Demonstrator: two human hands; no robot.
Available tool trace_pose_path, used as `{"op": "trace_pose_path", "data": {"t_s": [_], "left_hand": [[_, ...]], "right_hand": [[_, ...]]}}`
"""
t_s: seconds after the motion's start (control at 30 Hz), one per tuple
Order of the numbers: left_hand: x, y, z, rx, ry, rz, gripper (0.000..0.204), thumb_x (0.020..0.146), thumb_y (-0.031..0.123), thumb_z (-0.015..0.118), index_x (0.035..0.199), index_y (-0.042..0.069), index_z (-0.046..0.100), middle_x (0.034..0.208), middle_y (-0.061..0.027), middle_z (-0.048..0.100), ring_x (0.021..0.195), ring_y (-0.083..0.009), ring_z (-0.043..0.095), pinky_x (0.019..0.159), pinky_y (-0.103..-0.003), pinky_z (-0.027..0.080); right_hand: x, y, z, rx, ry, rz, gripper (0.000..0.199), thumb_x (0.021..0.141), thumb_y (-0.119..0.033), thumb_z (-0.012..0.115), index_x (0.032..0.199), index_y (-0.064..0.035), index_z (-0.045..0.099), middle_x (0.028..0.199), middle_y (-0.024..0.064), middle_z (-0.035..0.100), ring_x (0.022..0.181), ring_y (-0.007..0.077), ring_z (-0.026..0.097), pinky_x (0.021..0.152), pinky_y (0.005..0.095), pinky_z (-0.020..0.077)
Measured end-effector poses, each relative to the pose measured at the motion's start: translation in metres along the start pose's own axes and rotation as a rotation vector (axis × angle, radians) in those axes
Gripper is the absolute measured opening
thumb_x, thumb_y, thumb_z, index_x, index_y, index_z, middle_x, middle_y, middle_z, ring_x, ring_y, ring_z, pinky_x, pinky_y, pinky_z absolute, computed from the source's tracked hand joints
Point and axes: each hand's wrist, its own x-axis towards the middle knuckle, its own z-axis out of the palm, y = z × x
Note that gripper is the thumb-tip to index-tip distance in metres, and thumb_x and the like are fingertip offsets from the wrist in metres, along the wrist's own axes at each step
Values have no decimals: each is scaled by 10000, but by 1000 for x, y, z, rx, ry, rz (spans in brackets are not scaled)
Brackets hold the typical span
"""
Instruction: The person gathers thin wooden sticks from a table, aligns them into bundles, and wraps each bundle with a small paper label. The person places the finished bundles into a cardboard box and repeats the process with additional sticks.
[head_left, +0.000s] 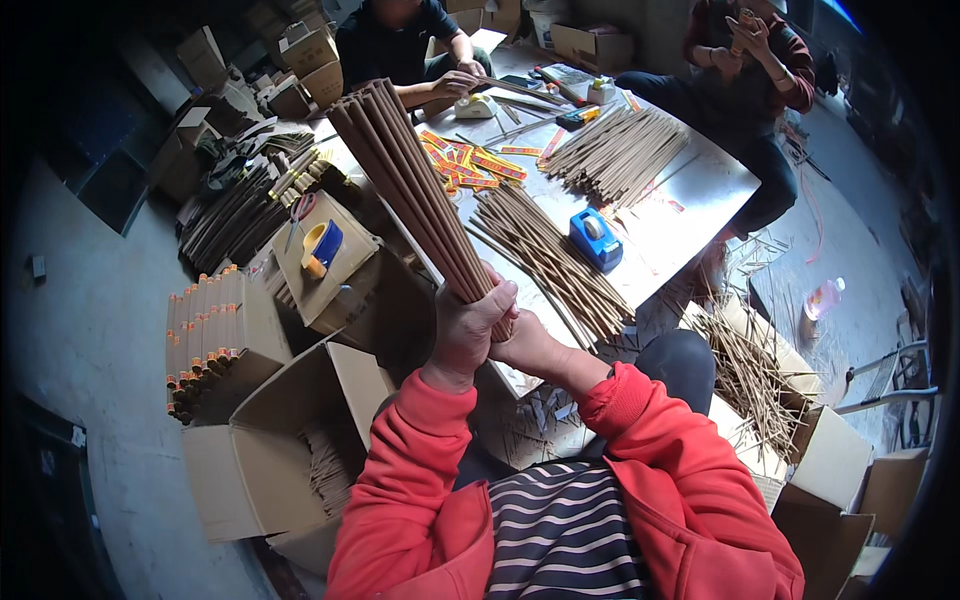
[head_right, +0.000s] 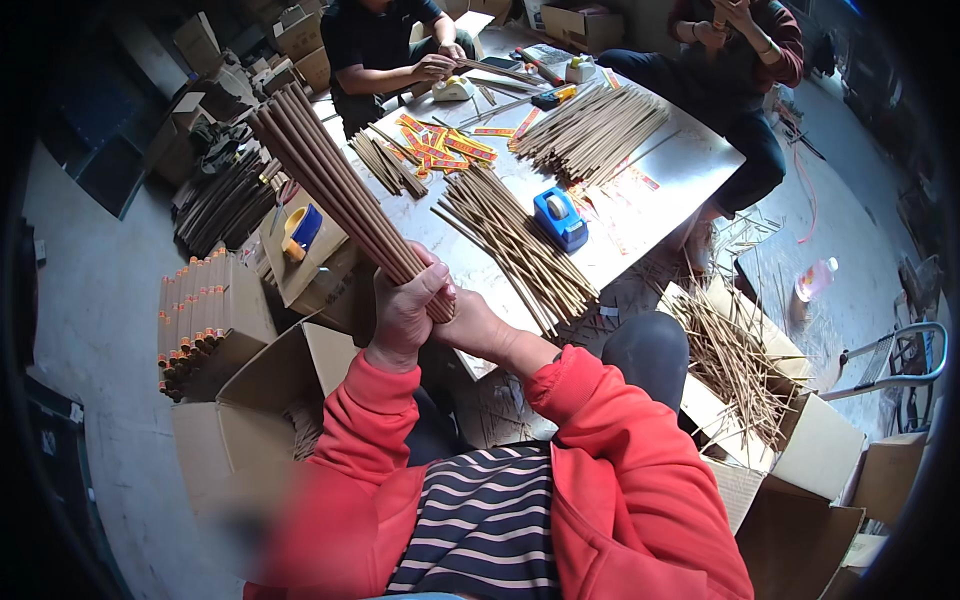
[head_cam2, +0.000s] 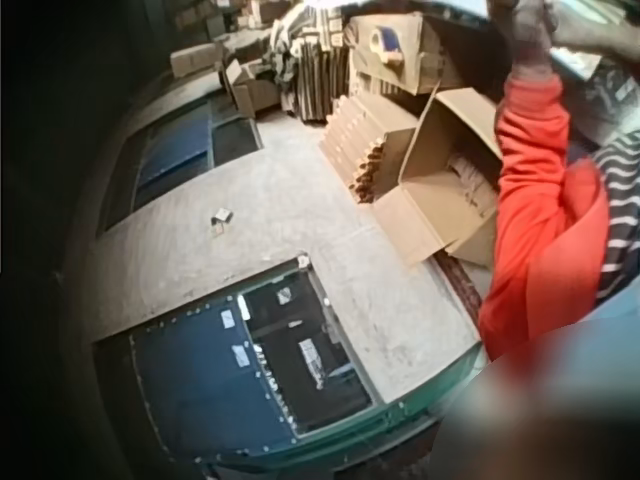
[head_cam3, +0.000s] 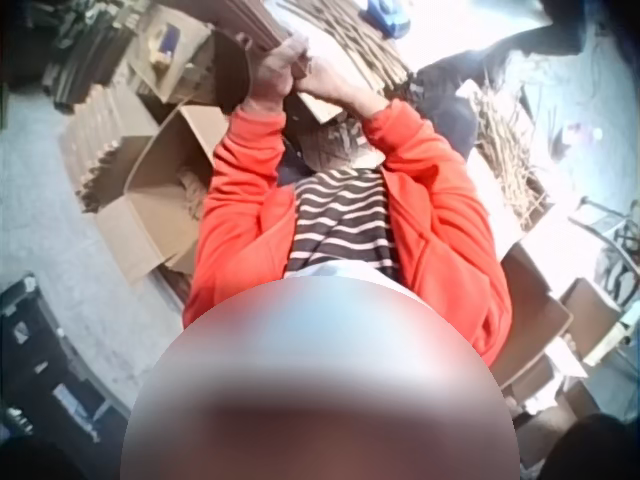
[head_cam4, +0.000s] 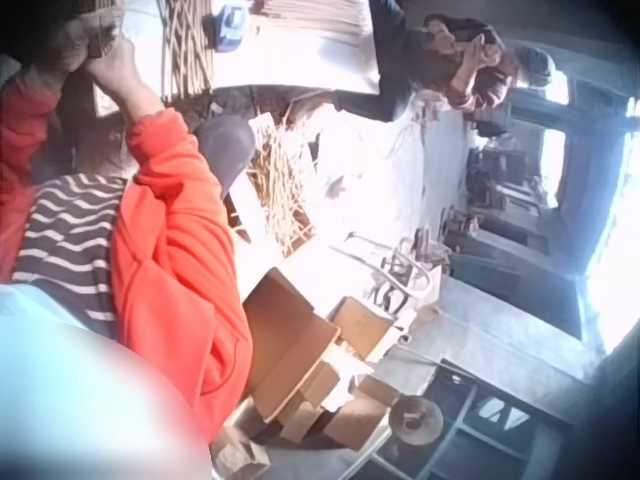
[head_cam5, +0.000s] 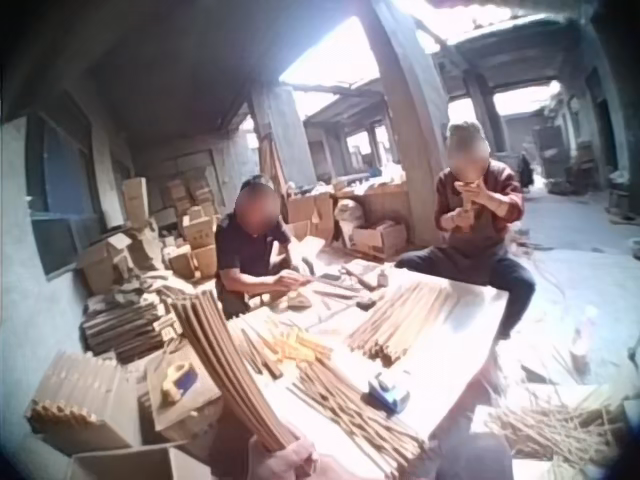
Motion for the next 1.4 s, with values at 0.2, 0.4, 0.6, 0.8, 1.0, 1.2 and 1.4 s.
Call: {"op": "trace_pose_path", "data": {"t_s": [0.2,0.4,0.6,0.8,1.0,1.2,1.4], "left_hand": [[-7,15,7,-220,-61,-133,97,757,26,596,757,32,499,589,-55,489,501,-141,502,494,-268,447],[8,21,-7,-438,-64,-206,121,757,32,576,757,81,465,572,-21,440,470,-142,463,465,-292,418],[22,28,-26,-441,37,-212,162,760,48,585,699,106,447,588,-2,448,496,-127,460,492,-283,402],[18,44,-25,-284,58,-216,150,774,51,572,711,97,443,573,-4,439,476,-124,471,469,-274,408],[-14,37,-21,124,90,-401,165,798,81,622,733,73,470,542,-10,437,423,-105,450,403,-233,382],[-34,13,-13,362,-68,-649,226,745,145,716,727,49,512,560,-11,492,437,-85,464,424,-208,388],[-43,2,-14,383,-51,-811,216,733,91,687,803,24,494,632,-20,496,468,-85,472,442,-208,391]], "right_hand": [[-22,-53,-15,186,-206,437,183,709,-138,630,815,-30,527,569,53,530,437,128,500,395,247,377],[-27,-73,-22,376,-365,493,194,711,-151,644,771,-34,502,545,56,520,406,133,492,368,247,370],[-35,-51,-19,469,-400,511,172,719,-121,625,771,-36,484,586,42,515,433,125,494,407,245,409],[-44,-46,-45,-12,-580,393,308,795,-264,680,881,-3,541,692,32,564,613,91,535,569,234,442],[-41,15,-174,-139,326,314,155,852,-142,603,937,-13,616,754,0,594,646,63,532,583,225,459],[-11,80,-262,-657,537,322,224,794,-119,603,987,-6,615,860,110,658,790,181,623,723,288,488],[34,101,-264,-1052,515,412,271,717,-215,640,946,-70,648,969,185,626,947,290,594,824,363,457]]}}
